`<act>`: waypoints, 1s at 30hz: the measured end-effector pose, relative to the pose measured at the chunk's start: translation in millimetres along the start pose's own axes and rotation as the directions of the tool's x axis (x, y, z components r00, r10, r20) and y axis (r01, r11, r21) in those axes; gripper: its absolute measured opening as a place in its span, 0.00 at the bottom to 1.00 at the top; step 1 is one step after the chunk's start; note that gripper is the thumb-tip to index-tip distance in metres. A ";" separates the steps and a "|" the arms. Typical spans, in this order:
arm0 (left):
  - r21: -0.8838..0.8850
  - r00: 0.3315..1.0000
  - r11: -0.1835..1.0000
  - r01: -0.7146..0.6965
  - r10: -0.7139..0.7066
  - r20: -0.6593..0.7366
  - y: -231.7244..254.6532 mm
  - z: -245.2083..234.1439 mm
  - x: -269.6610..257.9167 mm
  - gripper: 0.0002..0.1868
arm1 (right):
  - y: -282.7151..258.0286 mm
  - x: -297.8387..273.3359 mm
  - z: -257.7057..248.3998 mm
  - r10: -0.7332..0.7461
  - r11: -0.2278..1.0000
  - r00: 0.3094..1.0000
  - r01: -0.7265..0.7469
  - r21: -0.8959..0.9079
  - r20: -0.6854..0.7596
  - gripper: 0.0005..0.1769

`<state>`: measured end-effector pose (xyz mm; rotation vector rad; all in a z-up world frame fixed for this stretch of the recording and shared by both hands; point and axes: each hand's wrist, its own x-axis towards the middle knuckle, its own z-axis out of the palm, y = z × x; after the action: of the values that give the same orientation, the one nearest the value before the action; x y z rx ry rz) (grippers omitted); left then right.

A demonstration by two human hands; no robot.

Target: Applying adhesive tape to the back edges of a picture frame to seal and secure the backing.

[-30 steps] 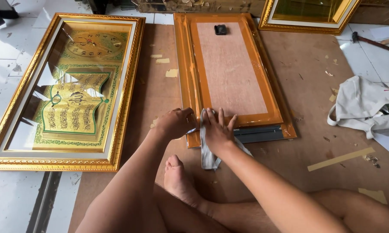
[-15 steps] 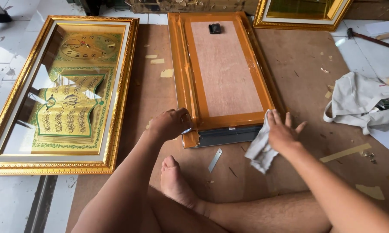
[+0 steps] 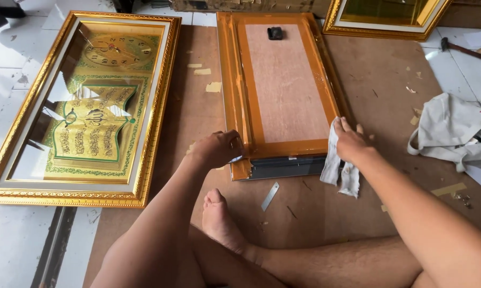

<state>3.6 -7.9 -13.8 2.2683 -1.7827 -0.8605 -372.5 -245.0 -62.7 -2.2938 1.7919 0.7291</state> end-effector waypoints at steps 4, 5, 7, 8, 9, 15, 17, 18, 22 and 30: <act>0.029 0.999 1.000 0.004 -0.003 -0.032 -8.7 9.2 10.6 0.30 | -1.2 -59.6 24.0 0.021 0.999 0.999 -0.019 0.049 -0.025 0.51; 0.037 0.999 0.999 0.002 0.000 -0.048 -7.8 9.5 10.9 0.32 | -4.2 -77.6 25.3 0.026 0.996 0.999 -0.023 0.083 -0.031 0.51; 0.042 0.998 0.999 0.001 0.002 -0.066 -9.3 8.9 14.2 0.34 | -25.3 -114.9 16.7 0.030 0.993 0.999 -0.025 0.113 -0.038 0.52; 0.046 0.997 0.999 -0.002 0.006 -0.074 -10.5 10.4 17.0 0.33 | -41.6 -136.1 9.6 0.023 0.985 0.998 -0.013 0.169 -0.053 0.52; 0.049 0.997 0.999 -0.005 0.009 -0.081 -11.5 11.7 20.3 0.32 | -58.0 -156.7 2.3 0.017 0.974 0.997 -0.001 0.225 -0.069 0.52; 0.055 0.998 0.998 -0.022 0.025 -0.058 -11.5 14.1 21.3 0.30 | -169.6 -204.1 -9.2 -0.348 0.932 0.932 0.355 0.067 -0.098 0.54; 0.066 0.998 0.998 -0.018 0.021 -0.054 -10.7 14.4 22.3 0.29 | -193.4 -193.7 -11.4 -0.403 0.911 0.908 0.410 0.044 -0.115 0.53; 0.079 0.999 0.997 -0.017 0.021 -0.047 -10.4 15.2 22.2 0.29 | -205.4 -189.1 -11.8 -0.452 0.888 0.882 0.459 0.023 -0.131 0.51; 0.068 0.999 0.998 -0.007 0.010 -0.044 -6.6 11.5 14.4 0.31 | -223.5 -135.5 -8.3 -0.454 0.889 0.875 0.458 -0.015 -0.171 0.44; 0.049 1.000 0.999 -0.001 0.002 -0.028 3.5 -4.0 -2.7 0.29 | -224.8 -156.3 -12.2 -0.414 0.909 0.897 0.416 -0.017 -0.154 0.44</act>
<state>2.3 -7.4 -8.0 2.2966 -1.8130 -0.7887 -184.2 -50.2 -21.9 -2.6542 1.2711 0.4706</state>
